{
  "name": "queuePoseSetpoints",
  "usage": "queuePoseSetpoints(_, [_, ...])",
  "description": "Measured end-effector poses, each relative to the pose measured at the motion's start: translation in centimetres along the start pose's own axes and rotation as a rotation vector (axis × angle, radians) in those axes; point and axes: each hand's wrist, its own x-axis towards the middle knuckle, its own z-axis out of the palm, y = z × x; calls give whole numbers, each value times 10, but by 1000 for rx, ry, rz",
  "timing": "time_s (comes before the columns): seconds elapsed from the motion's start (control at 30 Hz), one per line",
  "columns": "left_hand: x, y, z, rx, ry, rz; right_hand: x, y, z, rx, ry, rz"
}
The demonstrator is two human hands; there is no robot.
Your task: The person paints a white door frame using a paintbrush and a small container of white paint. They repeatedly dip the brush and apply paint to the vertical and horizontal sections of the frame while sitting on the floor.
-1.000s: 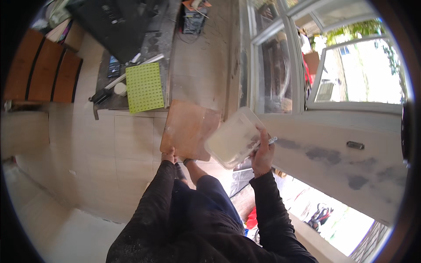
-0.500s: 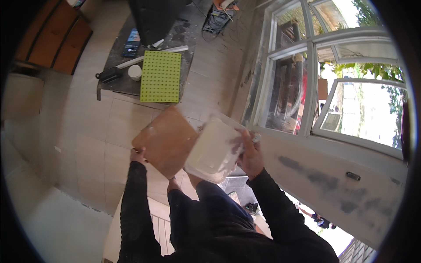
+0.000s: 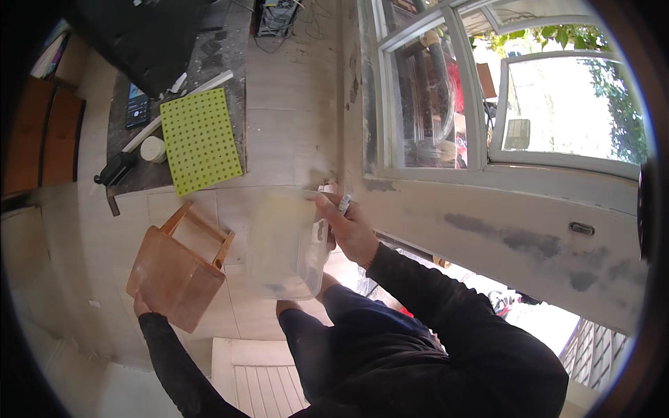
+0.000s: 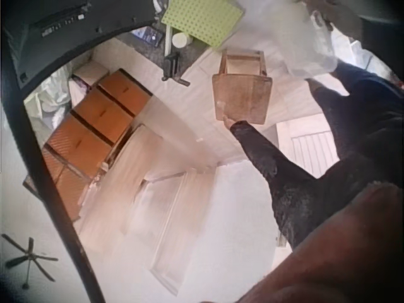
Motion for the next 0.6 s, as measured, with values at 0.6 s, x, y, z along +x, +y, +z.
queuePoseSetpoints(0.6, [-321,-117,250,928,-384,10,72,-130,-65,180,4,-65])
